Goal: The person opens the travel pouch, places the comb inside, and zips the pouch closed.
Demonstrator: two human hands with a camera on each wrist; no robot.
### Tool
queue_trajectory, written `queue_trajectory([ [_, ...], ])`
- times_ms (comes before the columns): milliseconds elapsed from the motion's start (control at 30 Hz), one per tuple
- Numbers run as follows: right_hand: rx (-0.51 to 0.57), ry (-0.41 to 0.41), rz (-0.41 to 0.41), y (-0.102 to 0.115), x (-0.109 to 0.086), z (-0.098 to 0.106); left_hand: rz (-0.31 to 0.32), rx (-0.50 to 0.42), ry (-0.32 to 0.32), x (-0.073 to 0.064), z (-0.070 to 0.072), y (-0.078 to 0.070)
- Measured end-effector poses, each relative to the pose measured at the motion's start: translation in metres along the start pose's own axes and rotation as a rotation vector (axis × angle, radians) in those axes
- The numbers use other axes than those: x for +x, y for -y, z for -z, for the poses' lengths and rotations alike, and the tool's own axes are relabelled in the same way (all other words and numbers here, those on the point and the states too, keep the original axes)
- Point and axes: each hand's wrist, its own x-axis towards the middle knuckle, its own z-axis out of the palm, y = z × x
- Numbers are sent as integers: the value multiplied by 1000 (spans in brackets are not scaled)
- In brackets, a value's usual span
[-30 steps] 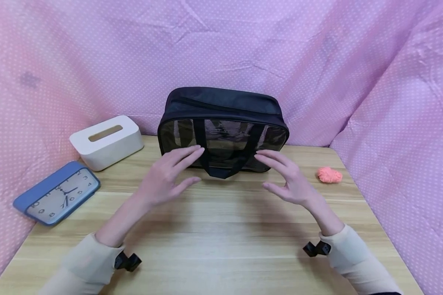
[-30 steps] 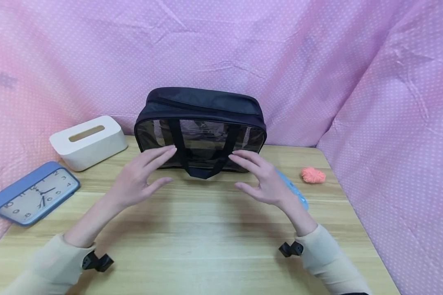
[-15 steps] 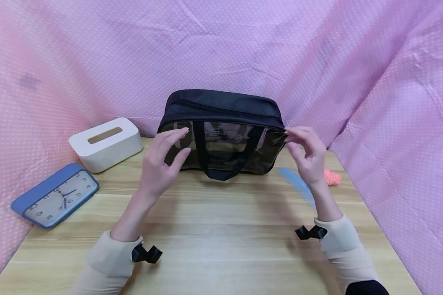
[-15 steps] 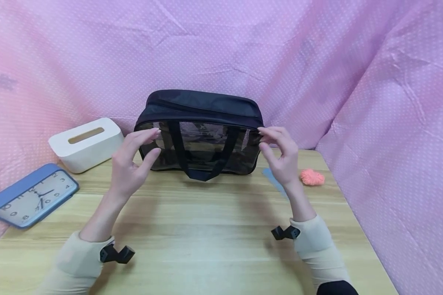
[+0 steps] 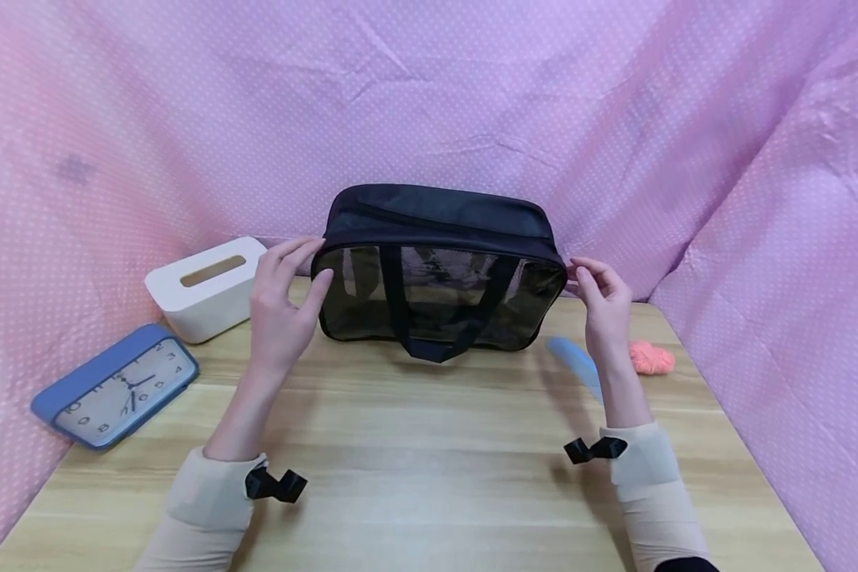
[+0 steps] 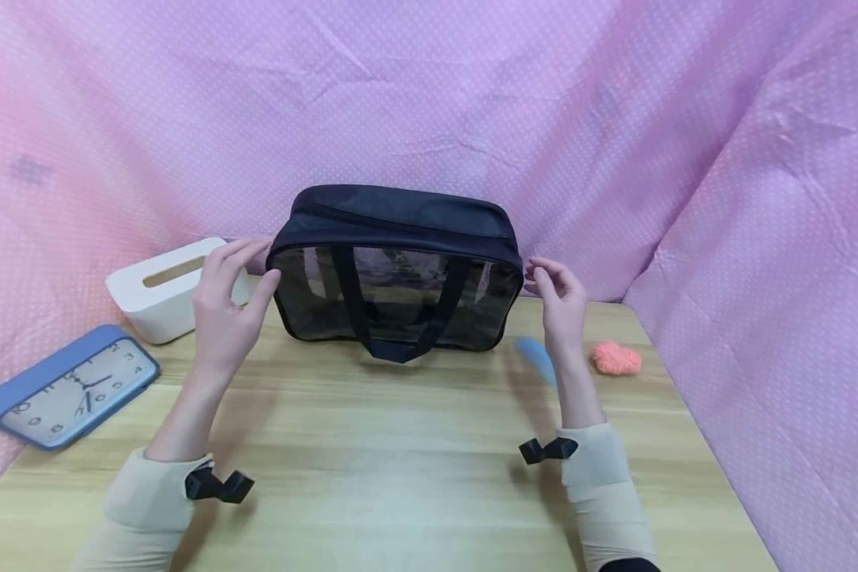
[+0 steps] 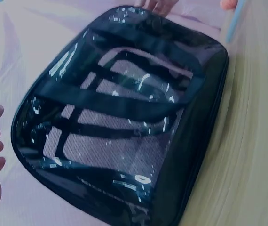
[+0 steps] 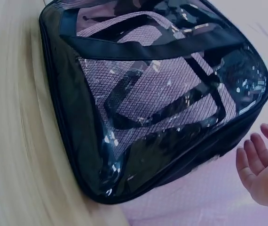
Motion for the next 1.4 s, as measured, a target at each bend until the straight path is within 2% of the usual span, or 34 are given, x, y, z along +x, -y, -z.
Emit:
queue_trajectory([
  [233, -38, 83, -110, -13, 0, 9, 99, -9, 25, -2, 4, 19],
  [400, -43, 106, -182, -17, 2, 13, 161, -53, 107, -4, -1, 26],
  [533, -77, 113, -217, -17, 1, 13, 229, -22, 170, -7, -2, 30],
  [733, -154, 152, -323, -19, 1, 15, 313, -8, 201, -11, -1, 36],
  [933, -256, 197, -366, -24, 1, 13, 332, 27, 215, -10, 0, 40],
  [1100, -236, 222, -388, -28, -1, 12, 340, 44, 222, -8, 0, 41],
  [1400, -139, 121, -443, -26, -3, 13, 368, 62, 237, -10, 2, 41],
])
